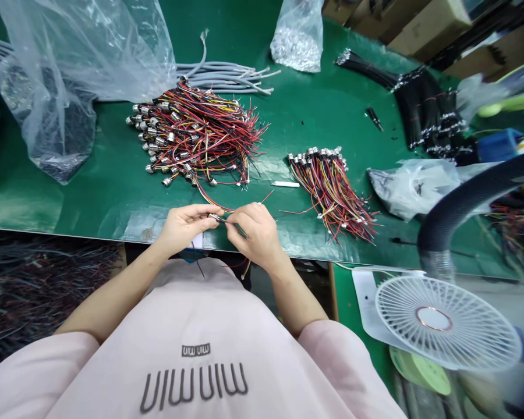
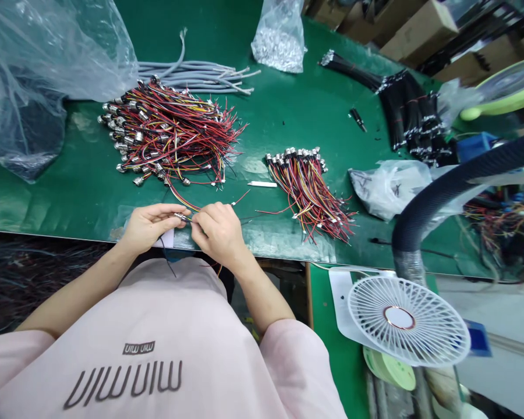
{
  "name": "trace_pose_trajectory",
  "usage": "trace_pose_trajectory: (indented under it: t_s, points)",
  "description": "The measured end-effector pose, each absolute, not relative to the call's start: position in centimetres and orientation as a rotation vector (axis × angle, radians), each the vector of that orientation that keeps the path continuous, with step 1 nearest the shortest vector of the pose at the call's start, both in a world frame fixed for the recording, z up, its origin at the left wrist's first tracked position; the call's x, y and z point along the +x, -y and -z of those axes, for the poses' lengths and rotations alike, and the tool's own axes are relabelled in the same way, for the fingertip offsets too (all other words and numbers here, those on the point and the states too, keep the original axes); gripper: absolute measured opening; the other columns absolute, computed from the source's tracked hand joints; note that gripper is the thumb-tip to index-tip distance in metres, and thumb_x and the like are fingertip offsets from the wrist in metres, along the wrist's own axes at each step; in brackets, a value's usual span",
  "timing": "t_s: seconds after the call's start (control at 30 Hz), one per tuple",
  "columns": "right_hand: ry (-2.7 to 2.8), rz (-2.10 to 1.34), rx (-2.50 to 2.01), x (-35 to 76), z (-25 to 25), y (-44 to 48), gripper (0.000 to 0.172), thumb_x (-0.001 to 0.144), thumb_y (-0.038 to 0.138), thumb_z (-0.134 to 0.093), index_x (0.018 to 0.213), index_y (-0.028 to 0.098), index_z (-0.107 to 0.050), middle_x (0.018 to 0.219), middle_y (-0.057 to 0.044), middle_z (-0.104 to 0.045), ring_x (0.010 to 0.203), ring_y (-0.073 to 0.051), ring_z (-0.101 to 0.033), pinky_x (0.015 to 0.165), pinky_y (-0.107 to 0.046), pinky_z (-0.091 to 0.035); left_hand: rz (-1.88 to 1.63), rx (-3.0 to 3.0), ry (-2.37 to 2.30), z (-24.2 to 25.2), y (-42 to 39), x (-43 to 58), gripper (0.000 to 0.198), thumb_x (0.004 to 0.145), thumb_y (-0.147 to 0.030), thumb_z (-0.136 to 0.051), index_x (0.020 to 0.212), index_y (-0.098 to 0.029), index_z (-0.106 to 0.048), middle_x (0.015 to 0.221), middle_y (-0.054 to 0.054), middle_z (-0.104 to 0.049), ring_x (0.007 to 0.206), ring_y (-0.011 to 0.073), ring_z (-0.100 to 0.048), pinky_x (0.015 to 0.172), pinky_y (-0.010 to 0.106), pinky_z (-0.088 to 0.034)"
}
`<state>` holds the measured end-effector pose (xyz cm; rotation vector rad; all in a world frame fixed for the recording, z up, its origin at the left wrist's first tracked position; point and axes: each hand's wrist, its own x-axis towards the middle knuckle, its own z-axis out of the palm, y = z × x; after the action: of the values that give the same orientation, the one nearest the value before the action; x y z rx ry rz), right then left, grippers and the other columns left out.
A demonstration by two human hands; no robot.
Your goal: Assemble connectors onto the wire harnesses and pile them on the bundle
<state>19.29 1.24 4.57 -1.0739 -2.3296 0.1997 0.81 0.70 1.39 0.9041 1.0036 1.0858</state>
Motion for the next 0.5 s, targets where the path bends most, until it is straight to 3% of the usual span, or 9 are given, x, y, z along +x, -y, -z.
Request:
trace_pose_trajectory:
  t_s: [0.27,0.5]
  points:
    - [2.298,-0.125,-1.127,17.3,-4.2,-0.9,0.018,0.092,0.017,-0.049,0.077,0.021,-0.059,0.078,-0.006,-0.066,0.074,-0.019,-0.055,0.067,-0.035,-0.04,-1.105,0.962,-1.025,-1.1,-0.8,0.8,0.036,0.061,-0.037,-0.085,0.089,-0.016,-0.078,0.089,0.009,-0.078,0.079,0.022,-0.073,0.08,0.034,-0.06]
    - [2.192,-0.43,-1.127,19.2,-5.4,-0.4,0.013,0.092,0.018,-0.05,0.085,0.021,-0.061,0.081,-0.004,-0.069,0.075,-0.016,-0.063,0.07,-0.029,-0.048,-1.136,0.915,-0.969,-1.0,-0.8,0.6,0.029,0.068,-0.031,-0.082,0.094,-0.018,-0.078,0.098,0.008,-0.077,0.084,0.0183,-0.072,0.085,0.032,-0.058]
